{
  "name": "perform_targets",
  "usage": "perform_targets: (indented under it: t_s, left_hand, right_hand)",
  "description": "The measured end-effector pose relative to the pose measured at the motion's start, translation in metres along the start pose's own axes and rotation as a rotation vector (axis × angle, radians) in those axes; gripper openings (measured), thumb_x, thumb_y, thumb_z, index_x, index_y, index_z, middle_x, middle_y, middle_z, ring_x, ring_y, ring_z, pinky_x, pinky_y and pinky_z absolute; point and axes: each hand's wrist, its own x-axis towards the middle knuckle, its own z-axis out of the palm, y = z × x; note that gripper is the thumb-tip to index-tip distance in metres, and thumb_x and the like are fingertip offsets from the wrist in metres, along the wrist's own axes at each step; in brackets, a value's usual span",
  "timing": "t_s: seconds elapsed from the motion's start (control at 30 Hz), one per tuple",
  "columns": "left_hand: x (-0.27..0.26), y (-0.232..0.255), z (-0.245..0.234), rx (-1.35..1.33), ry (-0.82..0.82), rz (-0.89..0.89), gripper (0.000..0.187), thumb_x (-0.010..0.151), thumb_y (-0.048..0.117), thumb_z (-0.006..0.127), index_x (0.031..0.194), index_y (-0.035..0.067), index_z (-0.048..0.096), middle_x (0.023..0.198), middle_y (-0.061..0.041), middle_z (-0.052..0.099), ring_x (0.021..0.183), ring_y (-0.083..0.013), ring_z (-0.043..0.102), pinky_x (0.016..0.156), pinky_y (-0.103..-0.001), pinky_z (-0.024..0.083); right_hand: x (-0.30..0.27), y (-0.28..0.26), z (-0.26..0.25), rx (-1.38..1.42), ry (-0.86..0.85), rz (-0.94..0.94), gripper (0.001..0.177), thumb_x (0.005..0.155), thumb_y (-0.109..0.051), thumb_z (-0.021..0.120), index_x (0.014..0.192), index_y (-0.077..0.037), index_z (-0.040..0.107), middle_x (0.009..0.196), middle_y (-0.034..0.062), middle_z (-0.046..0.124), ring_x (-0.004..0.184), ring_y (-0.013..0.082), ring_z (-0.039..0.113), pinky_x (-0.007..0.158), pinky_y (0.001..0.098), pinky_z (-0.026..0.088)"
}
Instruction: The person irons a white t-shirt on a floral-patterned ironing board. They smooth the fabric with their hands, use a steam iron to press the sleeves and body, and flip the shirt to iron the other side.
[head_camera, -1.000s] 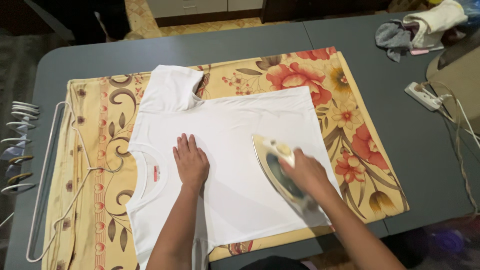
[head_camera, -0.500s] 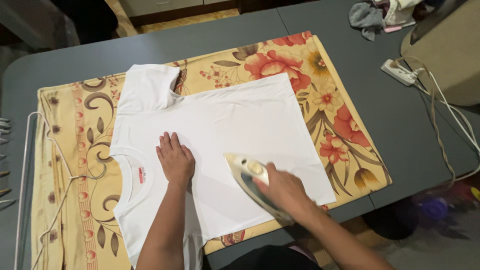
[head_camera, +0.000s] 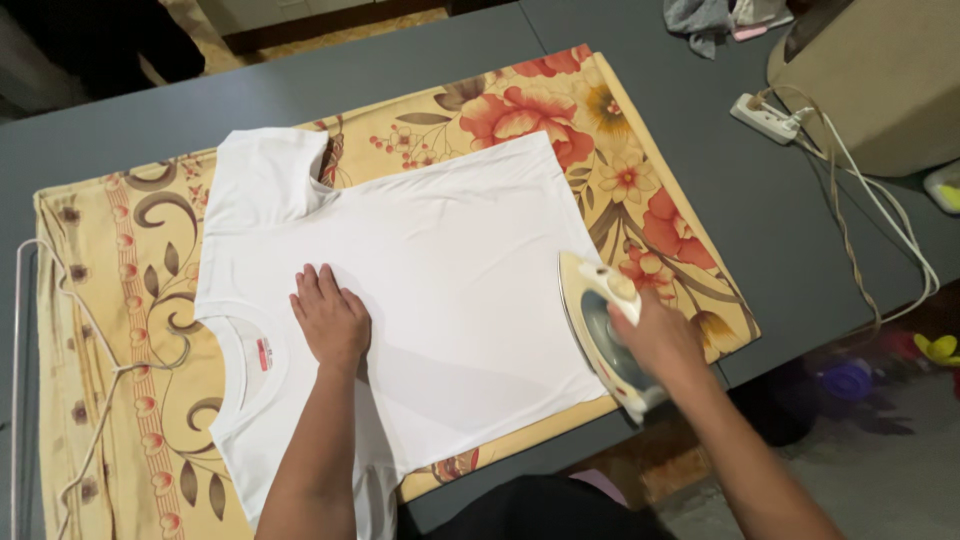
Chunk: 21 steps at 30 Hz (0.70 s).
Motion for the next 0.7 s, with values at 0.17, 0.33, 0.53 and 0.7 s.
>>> perform_targets:
  t_s: [0.17, 0.33, 0.53, 0.7]
  left_hand:
    - [-0.001, -0.004, 0.003, -0.001, 0.001, 0.005, 0.054, 0.099, 0.02, 0.047, 0.149, -0.001, 0.047, 0.16, -0.023, 0.038, 0.152, -0.037, 0.029, 0.124, -0.054, 0.018]
    - [-0.002, -0.004, 0.005, -0.002, 0.009, 0.021, 0.054, 0.1, 0.021, 0.047, 0.15, 0.0, 0.047, 0.16, -0.023, 0.039, 0.153, -0.0369, 0.03, 0.124, -0.054, 0.019]
    - [-0.001, -0.003, 0.004, 0.002, 0.0, 0.006, 0.055, 0.098, 0.021, 0.047, 0.149, 0.0, 0.047, 0.16, -0.023, 0.039, 0.152, -0.0373, 0.029, 0.124, -0.053, 0.018]
    - [-0.002, -0.002, 0.004, -0.001, -0.002, 0.0, 0.055, 0.099, 0.021, 0.046, 0.15, -0.001, 0.046, 0.161, -0.023, 0.038, 0.153, -0.0367, 0.029, 0.124, -0.053, 0.017]
  right_hand:
    - [0.023, 0.0, -0.004, 0.083, 0.089, -0.014, 0.06, 0.092, -0.052, 0.06, 0.128, -0.005, 0.061, 0.108, 0.0283, 0.071, 0.103, 0.0475, 0.068, 0.09, 0.0543, 0.052]
    - [0.057, 0.002, -0.012, 0.124, 0.131, -0.056, 0.059, 0.094, -0.053, 0.06, 0.124, -0.002, 0.065, 0.112, 0.0284, 0.072, 0.107, 0.045, 0.068, 0.094, 0.0515, 0.053]
    - [0.015, 0.019, -0.001, 0.059, 0.108, -0.048, 0.062, 0.09, -0.051, 0.062, 0.131, -0.006, 0.061, 0.112, 0.0264, 0.071, 0.106, 0.0439, 0.068, 0.093, 0.0526, 0.052]
    - [0.027, 0.009, -0.016, 0.169, 0.1, 0.033, 0.053, 0.093, -0.048, 0.06, 0.125, -0.006, 0.068, 0.112, 0.0243, 0.073, 0.106, 0.043, 0.069, 0.093, 0.0519, 0.053]
